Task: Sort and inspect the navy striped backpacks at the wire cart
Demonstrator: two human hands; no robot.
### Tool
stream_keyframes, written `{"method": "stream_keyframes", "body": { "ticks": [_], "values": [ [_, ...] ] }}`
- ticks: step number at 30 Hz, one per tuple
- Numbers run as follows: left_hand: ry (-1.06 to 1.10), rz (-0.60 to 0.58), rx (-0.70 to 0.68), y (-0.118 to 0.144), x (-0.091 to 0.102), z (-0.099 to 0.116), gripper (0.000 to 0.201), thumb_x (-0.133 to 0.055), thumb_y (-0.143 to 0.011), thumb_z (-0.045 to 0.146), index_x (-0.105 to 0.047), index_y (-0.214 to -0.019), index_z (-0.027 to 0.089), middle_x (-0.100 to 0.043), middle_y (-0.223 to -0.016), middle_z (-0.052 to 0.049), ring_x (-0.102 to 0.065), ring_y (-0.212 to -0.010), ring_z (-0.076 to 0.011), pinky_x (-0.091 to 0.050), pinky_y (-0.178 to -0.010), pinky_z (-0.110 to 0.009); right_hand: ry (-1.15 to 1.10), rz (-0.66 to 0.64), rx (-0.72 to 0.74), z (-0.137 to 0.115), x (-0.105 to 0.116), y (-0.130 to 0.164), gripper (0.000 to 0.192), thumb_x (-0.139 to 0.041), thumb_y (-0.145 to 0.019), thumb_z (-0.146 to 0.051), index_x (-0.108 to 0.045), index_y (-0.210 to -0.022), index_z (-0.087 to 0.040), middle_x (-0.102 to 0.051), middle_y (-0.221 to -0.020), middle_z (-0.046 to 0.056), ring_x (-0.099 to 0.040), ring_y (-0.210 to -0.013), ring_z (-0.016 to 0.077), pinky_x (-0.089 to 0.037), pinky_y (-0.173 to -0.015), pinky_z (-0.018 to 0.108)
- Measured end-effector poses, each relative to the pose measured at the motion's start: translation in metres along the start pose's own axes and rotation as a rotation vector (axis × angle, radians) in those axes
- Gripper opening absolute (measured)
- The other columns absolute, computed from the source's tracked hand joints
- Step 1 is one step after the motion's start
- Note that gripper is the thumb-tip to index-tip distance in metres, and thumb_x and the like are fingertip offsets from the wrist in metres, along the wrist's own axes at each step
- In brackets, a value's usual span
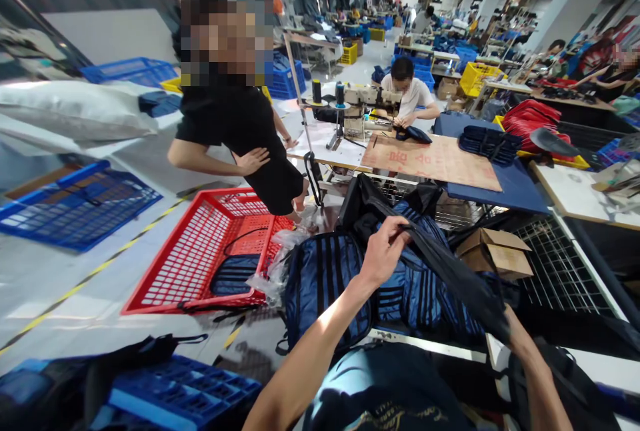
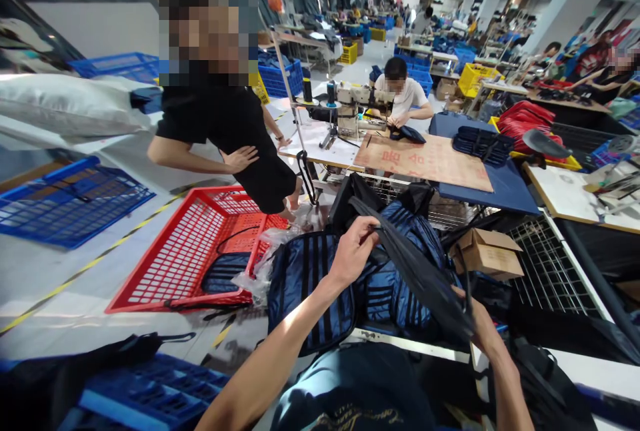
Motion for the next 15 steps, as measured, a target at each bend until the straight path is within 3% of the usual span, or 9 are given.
{"method": "stream_keyframes", "body": {
  "ticks": [2,4,6,9,12,13,15],
  "values": [
    [-0.020,-0.057,0.003,0.007,-0.004,0.005,0.021,-0.065,-0.091,0.024,-0.067,-0.111,0.025,-0.074,-0.094,0.000,-0.071,-0.088,-0.0190,-0.054,-0.082,-0.030,-0.038,-0.076,-0.053,0.007,-0.004,-0.002,0.045,-0.065,-0.092,-0.060,-0.089,-0.105,-0.025,-0.088,-0.098,0.012,-0.085,-0.096,0.0371,-0.070,-0.081,0.047],
    [-0.023,-0.120,0.044,0.013,-0.007,0.007,0.024,-0.065,-0.084,0.019,-0.068,-0.108,0.024,-0.069,-0.086,0.002,-0.066,-0.080,-0.0172,-0.050,-0.077,-0.029,-0.094,-0.059,-0.093,0.000,-0.003,-0.007,0.050,-0.064,-0.097,-0.061,-0.086,-0.120,-0.022,-0.087,-0.115,0.014,-0.084,-0.111,0.0366,-0.068,-0.095,0.049],
    [-0.011,-0.181,0.087,0.018,-0.010,0.006,0.024,-0.064,-0.085,0.020,-0.070,-0.108,0.023,-0.067,-0.083,0.002,-0.061,-0.076,-0.0163,-0.046,-0.074,-0.029,-0.170,-0.030,-0.111,-0.022,-0.002,-0.012,0.053,-0.063,-0.103,-0.060,-0.082,-0.134,-0.021,-0.084,-0.128,0.016,-0.080,-0.124,0.0343,-0.063,-0.107,0.049],
    [-0.022,-0.202,0.144,0.024,-0.015,-0.003,0.018,-0.067,-0.095,0.033,-0.073,-0.109,0.023,-0.067,-0.084,0.001,-0.059,-0.075,-0.0163,-0.044,-0.072,-0.029,-0.306,-0.170,-0.036,-0.072,-0.014,-0.015,0.059,-0.062,-0.107,-0.055,-0.064,-0.159,-0.026,-0.074,-0.151,0.015,-0.070,-0.142,0.0300,-0.055,-0.119,0.048],
    [-0.038,-0.157,0.191,0.028,-0.020,-0.018,0.023,-0.078,-0.094,0.044,-0.074,-0.098,0.022,-0.073,-0.089,-0.002,-0.067,-0.083,-0.0186,-0.051,-0.079,-0.031,-0.211,-0.280,0.030,-0.111,-0.041,-0.014,0.078,-0.074,-0.101,-0.044,-0.045,-0.172,-0.032,-0.072,-0.154,0.012,-0.071,-0.141,0.0294,-0.058,-0.113,0.044],
    [-0.030,-0.136,0.207,0.030,-0.021,-0.024,0.024,-0.080,-0.092,0.044,-0.073,-0.096,0.021,-0.074,-0.090,-0.002,-0.069,-0.086,-0.0195,-0.053,-0.082,-0.032,-0.116,-0.282,0.018,-0.117,-0.053,-0.014,0.077,-0.074,-0.100,-0.038,-0.045,-0.171,-0.032,-0.077,-0.146,0.011,-0.076,-0.132,0.0299,-0.061,-0.106,0.042],
    [0.014,-0.096,0.249,0.036,-0.021,-0.035,0.025,-0.083,-0.090,0.042,-0.071,-0.099,0.022,-0.075,-0.090,-0.002,-0.072,-0.089,-0.0201,-0.055,-0.087,-0.033,0.075,-0.270,-0.004,-0.122,-0.073,-0.012,0.060,-0.064,-0.104,-0.029,-0.056,-0.163,-0.031,-0.086,-0.124,0.008,-0.084,-0.109,0.0306,-0.062,-0.087,0.037]
  ]
}}
Point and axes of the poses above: each hand's wrist, its own y-axis away from the middle knuckle, its own x-axis out of the back of the hand, z = x × y, the point moved 2 cm from there along -y, towards the middle knuckle
